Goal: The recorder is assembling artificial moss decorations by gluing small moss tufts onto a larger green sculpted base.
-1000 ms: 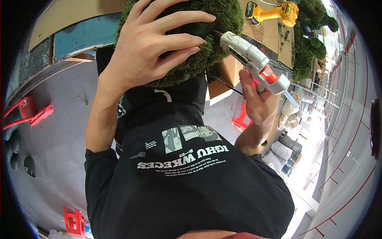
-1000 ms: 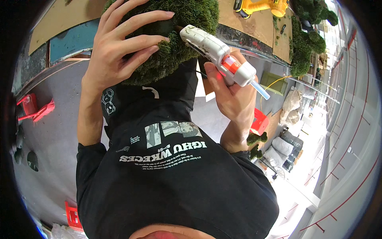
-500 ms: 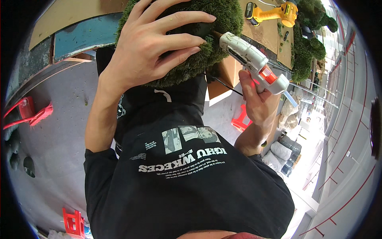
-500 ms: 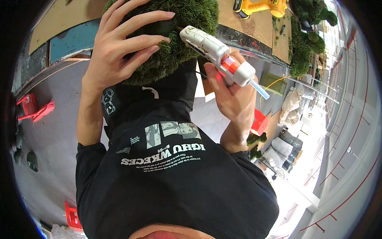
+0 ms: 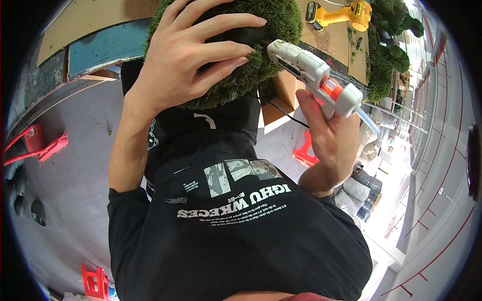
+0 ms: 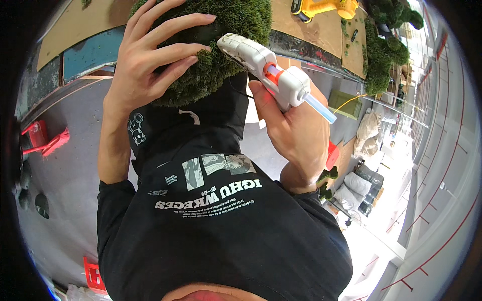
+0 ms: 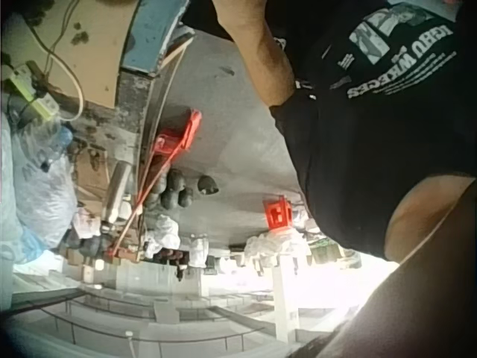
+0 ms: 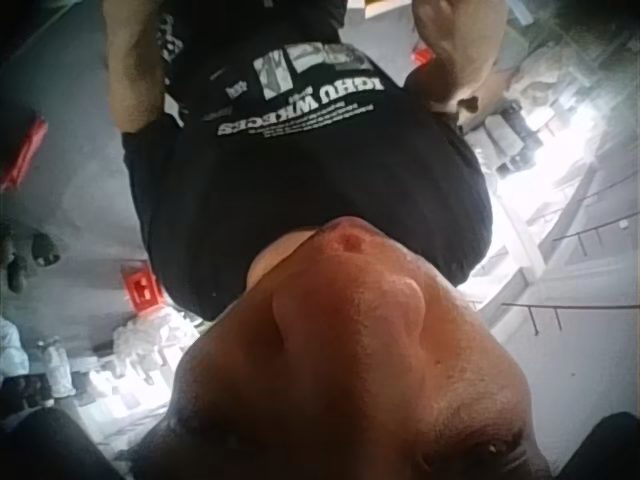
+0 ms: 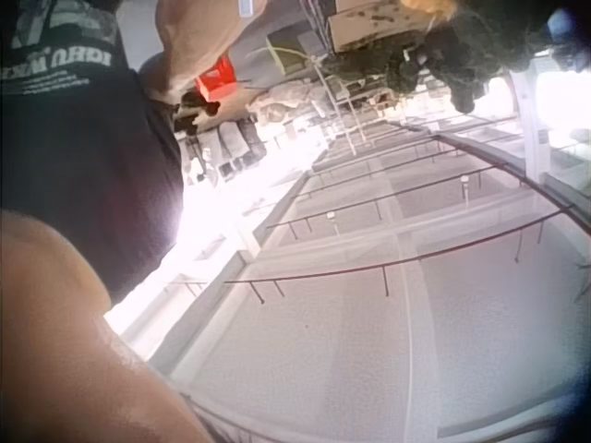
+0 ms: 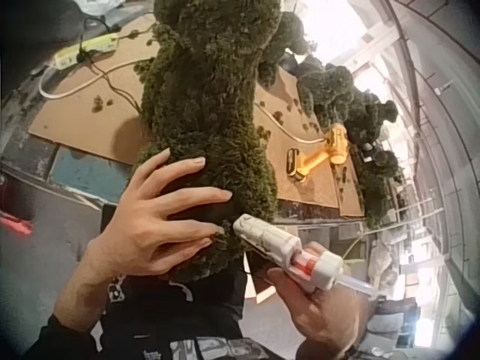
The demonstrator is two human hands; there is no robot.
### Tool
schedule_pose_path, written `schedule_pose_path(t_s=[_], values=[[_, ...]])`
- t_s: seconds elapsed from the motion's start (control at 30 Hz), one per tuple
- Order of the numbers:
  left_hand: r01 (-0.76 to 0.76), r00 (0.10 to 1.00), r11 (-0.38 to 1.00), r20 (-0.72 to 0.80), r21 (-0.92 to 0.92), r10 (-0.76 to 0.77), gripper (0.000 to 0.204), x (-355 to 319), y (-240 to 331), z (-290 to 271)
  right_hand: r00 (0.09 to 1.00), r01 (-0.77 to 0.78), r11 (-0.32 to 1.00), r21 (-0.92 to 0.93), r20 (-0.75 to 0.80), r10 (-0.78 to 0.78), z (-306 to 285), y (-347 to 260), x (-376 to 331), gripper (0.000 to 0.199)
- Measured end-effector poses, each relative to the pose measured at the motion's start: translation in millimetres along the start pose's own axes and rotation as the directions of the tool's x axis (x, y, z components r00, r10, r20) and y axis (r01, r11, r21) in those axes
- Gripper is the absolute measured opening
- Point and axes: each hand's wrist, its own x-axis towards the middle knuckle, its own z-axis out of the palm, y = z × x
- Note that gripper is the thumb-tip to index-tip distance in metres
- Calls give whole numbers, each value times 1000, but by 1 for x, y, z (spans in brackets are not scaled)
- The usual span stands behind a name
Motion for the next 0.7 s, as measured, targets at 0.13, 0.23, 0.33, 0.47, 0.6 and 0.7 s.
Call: schedule_pose_path(t_s=[0.13,0.23,0.33,0.47,0.6,0.7], values=[[2,1000,1000,5,-9,-2,12,2,1,-4,999,-20,988,153,37,14,-9,12,-5,20],[31,998,999,55,-9,-30,11,1,3,-6,989,-88,836,542,-55,139,-23,34,-7,17],[-6,1000,1000,30,19,5,12,3,4,-3,967,-114,875,470,-150,207,-37,76,10,29],[-23,1000,999,-2,28,23,14,4,6,0,947,-183,729,660,-80,310,-23,159,56,27],[-12,999,998,36,64,10,14,4,7,-1,917,-307,555,773,84,390,14,231,110,17],[5,999,997,53,77,-9,14,5,10,-2,917,-352,503,790,184,353,33,266,142,16]])
